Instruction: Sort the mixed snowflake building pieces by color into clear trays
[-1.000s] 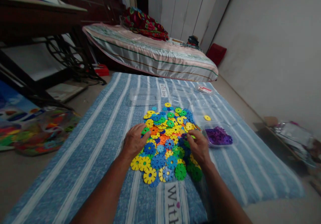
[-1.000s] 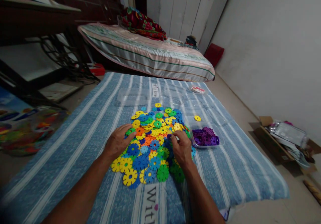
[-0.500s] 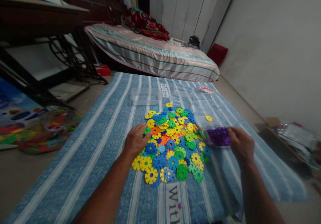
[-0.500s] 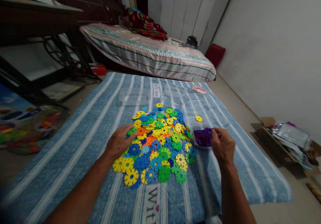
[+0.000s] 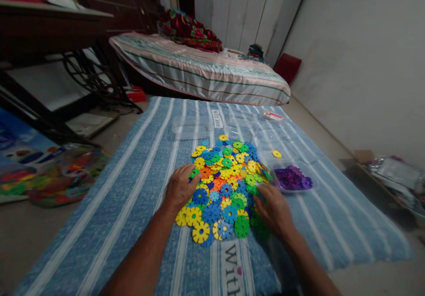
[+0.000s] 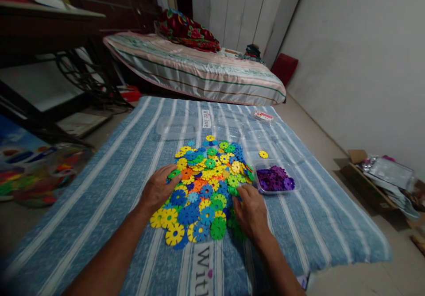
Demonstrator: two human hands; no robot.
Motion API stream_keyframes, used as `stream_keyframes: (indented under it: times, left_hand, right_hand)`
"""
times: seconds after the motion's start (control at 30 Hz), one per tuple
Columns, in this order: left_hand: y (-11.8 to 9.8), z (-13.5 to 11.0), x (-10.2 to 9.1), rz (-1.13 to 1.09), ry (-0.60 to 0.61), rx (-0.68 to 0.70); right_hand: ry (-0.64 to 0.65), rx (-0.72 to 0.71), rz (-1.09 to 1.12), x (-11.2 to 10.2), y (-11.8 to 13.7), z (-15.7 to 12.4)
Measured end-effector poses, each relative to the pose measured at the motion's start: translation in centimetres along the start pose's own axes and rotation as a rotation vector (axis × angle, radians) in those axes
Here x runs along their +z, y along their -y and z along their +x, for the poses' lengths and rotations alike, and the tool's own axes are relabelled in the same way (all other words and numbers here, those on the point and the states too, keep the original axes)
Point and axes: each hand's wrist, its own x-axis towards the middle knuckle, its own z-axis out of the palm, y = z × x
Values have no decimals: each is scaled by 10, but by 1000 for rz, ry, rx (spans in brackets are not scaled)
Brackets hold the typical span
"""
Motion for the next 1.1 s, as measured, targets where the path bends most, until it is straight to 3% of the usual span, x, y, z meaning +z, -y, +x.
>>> stream_keyframes:
  times: [0.17, 0.47, 0.63, 0.83, 1.1]
  left_hand:
    - [0, 0, 1, -11, -8, -11]
    - [-7, -2, -1, -14, -23, 0]
    - [-7, -3, 1, -27, -26, 4]
    - [-6, -3, 1, -35, -27, -5]
    - [-12, -2, -2, -58, -57, -3]
  right_hand:
    - [42, 76, -117, 19, 4, -6]
    - [-23, -96, 94, 31, 35, -3]
    - [-116, -36, -19, 29, 26, 15]
    - [-57, 149, -187, 33, 10, 43]
    - [4, 7, -5, 48, 15, 22]
